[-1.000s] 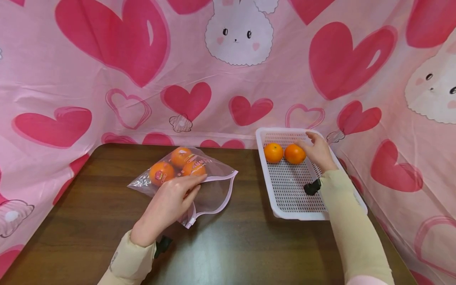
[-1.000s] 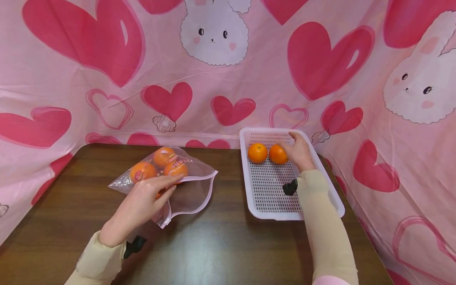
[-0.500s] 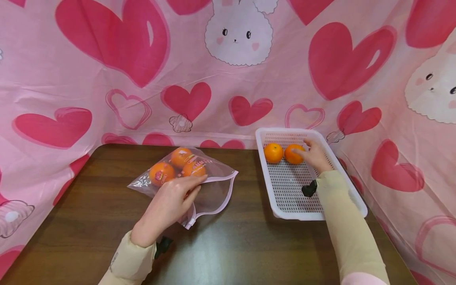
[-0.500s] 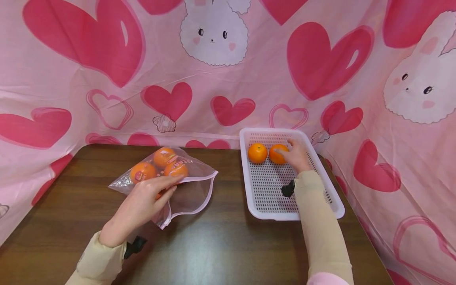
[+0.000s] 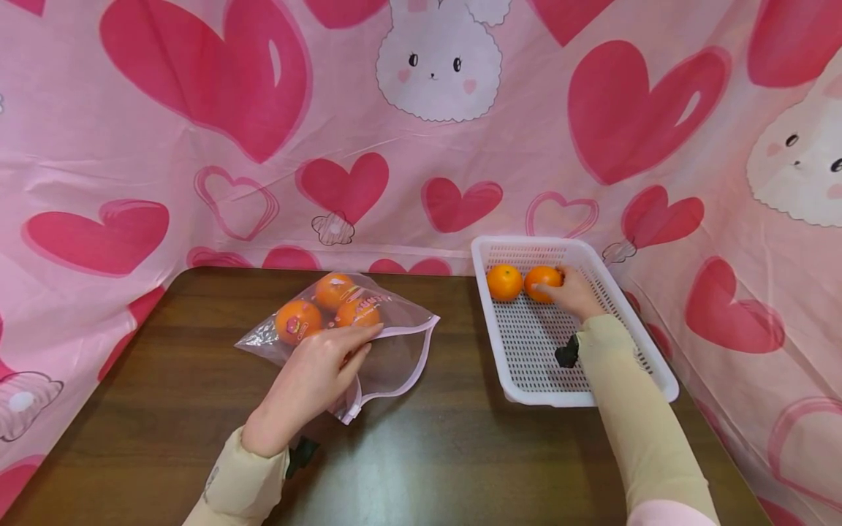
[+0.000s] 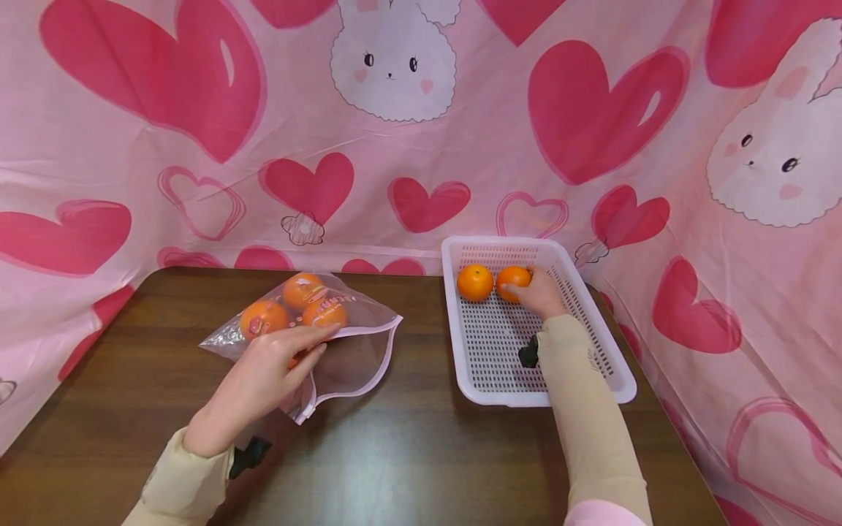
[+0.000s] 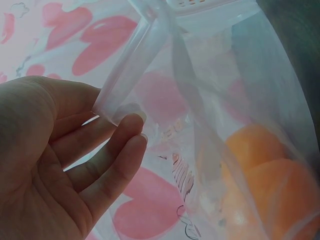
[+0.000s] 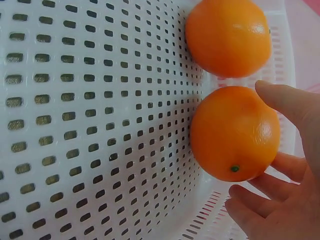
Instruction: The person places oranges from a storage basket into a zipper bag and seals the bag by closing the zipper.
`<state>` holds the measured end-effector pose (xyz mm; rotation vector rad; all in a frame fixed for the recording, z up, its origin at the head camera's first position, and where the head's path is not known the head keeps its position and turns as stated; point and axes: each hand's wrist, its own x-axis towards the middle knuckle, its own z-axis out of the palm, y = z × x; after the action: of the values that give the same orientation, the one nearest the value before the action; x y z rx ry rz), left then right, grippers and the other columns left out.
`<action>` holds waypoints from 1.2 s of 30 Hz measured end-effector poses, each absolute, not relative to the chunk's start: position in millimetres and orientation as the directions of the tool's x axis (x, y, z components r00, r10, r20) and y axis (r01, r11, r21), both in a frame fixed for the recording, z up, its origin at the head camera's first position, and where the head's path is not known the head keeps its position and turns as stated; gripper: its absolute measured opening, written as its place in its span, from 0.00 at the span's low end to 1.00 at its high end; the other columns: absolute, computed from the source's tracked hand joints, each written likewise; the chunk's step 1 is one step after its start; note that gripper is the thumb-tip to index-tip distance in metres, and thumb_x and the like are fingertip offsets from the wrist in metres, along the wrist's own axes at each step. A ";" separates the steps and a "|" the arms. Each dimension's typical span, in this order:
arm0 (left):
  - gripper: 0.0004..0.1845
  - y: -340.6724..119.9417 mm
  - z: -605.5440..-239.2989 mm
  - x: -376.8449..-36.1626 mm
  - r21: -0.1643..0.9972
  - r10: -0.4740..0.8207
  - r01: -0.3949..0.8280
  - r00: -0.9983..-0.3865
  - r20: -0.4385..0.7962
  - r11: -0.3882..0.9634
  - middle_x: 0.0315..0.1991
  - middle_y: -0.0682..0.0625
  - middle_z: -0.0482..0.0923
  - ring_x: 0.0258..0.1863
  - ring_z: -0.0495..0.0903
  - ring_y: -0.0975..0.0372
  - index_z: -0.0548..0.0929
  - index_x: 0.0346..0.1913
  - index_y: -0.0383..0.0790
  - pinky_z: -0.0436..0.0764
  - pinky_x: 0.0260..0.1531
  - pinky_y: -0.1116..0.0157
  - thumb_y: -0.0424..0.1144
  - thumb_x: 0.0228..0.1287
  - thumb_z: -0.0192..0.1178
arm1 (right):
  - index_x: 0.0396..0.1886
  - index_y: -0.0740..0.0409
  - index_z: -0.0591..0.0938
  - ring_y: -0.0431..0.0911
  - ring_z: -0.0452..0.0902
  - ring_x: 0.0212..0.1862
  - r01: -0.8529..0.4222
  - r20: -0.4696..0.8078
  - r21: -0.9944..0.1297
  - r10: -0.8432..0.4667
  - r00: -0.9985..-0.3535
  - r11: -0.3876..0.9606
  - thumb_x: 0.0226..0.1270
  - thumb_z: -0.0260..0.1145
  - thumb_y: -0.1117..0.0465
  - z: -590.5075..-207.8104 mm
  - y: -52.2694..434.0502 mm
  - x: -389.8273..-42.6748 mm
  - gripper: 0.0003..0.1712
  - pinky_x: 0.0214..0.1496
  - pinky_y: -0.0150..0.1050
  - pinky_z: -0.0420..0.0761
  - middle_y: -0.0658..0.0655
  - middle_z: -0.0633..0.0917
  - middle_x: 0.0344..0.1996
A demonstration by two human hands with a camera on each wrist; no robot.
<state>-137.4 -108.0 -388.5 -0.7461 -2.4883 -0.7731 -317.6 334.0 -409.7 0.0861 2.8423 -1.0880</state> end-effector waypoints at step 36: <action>0.19 -106.5 -387.9 -137.6 0.380 0.370 0.602 -0.764 0.528 0.702 0.49 0.50 0.87 0.42 0.86 0.58 0.88 0.57 0.41 0.84 0.43 0.54 0.30 0.63 0.70 | 0.71 0.70 0.63 0.65 0.67 0.58 0.038 -0.054 -0.677 0.002 -0.999 0.735 0.67 0.72 0.54 -397.4 327.8 -312.0 0.42 0.67 0.61 0.69 0.71 0.71 0.60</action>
<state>-137.6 -106.5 -387.9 -0.7518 -2.4957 -0.7642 -312.0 327.8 -397.4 0.0330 2.8797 -1.1245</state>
